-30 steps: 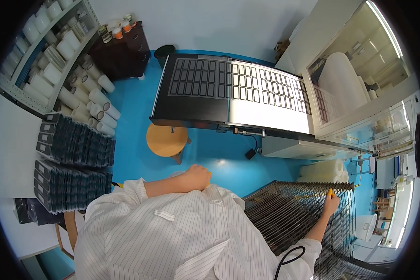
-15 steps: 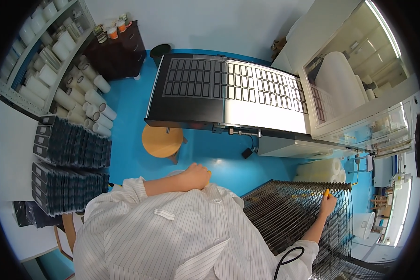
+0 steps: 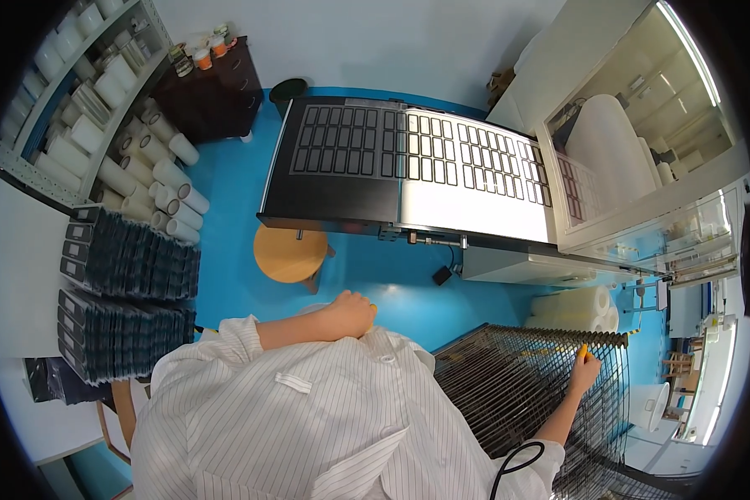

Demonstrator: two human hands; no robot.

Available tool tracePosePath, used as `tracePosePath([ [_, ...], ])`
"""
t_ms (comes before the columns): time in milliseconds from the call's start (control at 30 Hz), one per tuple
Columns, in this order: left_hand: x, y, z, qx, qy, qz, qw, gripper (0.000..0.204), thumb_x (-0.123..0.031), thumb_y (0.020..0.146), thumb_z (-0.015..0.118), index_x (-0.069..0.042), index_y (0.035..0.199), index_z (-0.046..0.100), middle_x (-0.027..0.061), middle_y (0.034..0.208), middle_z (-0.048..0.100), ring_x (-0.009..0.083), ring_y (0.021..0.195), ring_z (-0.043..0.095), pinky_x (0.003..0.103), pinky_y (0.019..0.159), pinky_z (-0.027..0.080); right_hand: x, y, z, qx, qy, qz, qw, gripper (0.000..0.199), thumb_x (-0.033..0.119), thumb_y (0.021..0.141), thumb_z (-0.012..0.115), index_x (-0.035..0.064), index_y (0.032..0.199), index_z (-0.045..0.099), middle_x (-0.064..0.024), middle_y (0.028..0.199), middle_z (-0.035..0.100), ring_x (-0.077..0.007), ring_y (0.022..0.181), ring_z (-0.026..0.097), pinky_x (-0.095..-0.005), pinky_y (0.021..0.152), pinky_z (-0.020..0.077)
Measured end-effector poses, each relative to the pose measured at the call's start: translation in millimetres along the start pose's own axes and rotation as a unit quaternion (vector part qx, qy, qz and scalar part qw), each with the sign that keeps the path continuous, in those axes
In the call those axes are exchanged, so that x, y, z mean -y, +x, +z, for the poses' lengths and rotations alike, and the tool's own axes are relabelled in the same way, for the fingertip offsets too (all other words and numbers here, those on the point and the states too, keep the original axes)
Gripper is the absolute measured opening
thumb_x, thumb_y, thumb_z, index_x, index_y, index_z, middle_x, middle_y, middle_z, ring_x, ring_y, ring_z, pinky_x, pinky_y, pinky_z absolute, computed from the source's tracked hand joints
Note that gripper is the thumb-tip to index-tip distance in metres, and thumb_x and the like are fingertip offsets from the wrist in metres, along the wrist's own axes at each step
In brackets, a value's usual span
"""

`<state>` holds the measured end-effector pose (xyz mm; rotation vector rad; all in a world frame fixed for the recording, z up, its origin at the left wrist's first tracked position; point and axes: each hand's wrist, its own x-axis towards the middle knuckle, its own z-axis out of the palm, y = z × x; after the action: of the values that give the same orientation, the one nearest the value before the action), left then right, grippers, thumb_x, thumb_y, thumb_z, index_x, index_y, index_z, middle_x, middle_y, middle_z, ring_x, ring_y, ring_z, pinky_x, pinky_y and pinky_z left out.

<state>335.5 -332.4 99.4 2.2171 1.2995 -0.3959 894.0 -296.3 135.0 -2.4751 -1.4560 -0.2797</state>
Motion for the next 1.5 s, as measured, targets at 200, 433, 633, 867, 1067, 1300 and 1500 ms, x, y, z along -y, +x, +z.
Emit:
tracePosePath([
  [200, 2.8, 7.1, 10.5, -0.085, 0.006, 0.018, 0.996, 0.023, -0.015, 0.074, 0.054, 0.000, 0.091, 0.059, 0.0156, 0.087, 0.060, 0.0277, 0.083, 0.057, 0.038, 0.070, 0.042, 0.2, 0.4, -2.0, 0.002, -0.002, 0.006, 1.000, 0.037, 0.037, 0.080, 0.057, 0.0017, 0.085, 0.065, -0.0162, 0.086, 0.053, -0.0325, 0.076, 0.054, -0.0404, 0.067, 0.0422],
  [433, -1.4, 11.0, 1.2, -0.089, 0.010, 0.023, 0.996, 0.025, -0.015, 0.072, 0.056, 0.000, 0.092, 0.059, 0.0146, 0.087, 0.059, 0.0274, 0.083, 0.056, 0.038, 0.071, 0.041, 3.4, 0.4, -3.7, 0.014, -0.010, 0.006, 1.000, 0.029, 0.028, 0.079, 0.056, 0.0016, 0.087, 0.064, -0.0145, 0.091, 0.052, -0.0314, 0.077, 0.055, -0.0395, 0.068, 0.0430],
  [633, -5.6, 8.6, -8.7, -0.024, 0.033, 0.021, 0.999, 0.032, -0.019, 0.084, 0.048, -0.002, 0.110, 0.056, 0.0153, 0.095, 0.058, 0.0284, 0.089, 0.056, 0.037, 0.074, 0.042, 3.2, 0.6, -4.3, 0.025, -0.016, 0.014, 0.999, 0.023, 0.020, 0.077, 0.054, 0.0019, 0.089, 0.063, -0.0125, 0.095, 0.052, -0.0297, 0.078, 0.056, -0.0389, 0.069, 0.0442],
  [867, -4.8, 6.4, -3.1, -0.034, 0.038, 0.028, 0.998, 0.032, -0.021, 0.084, 0.049, -0.002, 0.108, 0.057, 0.0153, 0.093, 0.058, 0.0279, 0.088, 0.056, 0.037, 0.073, 0.042, 2.2, 1.4, -1.6, 0.024, -0.009, 0.017, 1.000, 0.024, 0.022, 0.078, 0.055, 0.0022, 0.089, 0.063, -0.0127, 0.094, 0.052, -0.0296, 0.078, 0.056, -0.0389, 0.069, 0.0440],
  [1067, -5.5, 4.4, 0.9, -0.037, 0.034, 0.019, 0.999, 0.032, -0.022, 0.084, 0.049, -0.003, 0.108, 0.057, 0.0153, 0.093, 0.059, 0.0283, 0.087, 0.056, 0.037, 0.072, 0.042, -12.7, 3.7, 7.3, 0.011, -0.002, 0.007, 1.000, 0.034, 0.036, 0.080, 0.058, 0.0035, 0.087, 0.064, -0.0135, 0.090, 0.052, -0.0311, 0.078, 0.054, -0.0396, 0.069, 0.0414],
  [1300, -5.3, 0.9, 4.9, -0.043, 0.034, 0.018, 0.998, 0.036, -0.024, 0.085, 0.048, -0.003, 0.113, 0.056, 0.0152, 0.094, 0.058, 0.0285, 0.087, 0.055, 0.037, 0.072, 0.042, -12.7, 5.1, 9.0, 0.009, 0.000, 0.007, 1.000, 0.033, 0.036, 0.080, 0.058, 0.0034, 0.086, 0.064, -0.0142, 0.089, 0.052, -0.0312, 0.076, 0.054, -0.0404, 0.067, 0.0416],
  [1500, -7.2, -3.4, 7.4, -0.046, 0.019, 0.024, 0.998, 0.036, -0.023, 0.085, 0.048, -0.003, 0.114, 0.056, 0.0156, 0.094, 0.058, 0.0289, 0.087, 0.055, 0.038, 0.072, 0.042, -14.0, 4.3, 7.0, 0.022, 0.019, 0.013, 1.000, 0.032, 0.034, 0.079, 0.059, 0.0032, 0.087, 0.065, -0.0148, 0.089, 0.052, -0.0313, 0.074, 0.055, -0.0411, 0.066, 0.0420],
])
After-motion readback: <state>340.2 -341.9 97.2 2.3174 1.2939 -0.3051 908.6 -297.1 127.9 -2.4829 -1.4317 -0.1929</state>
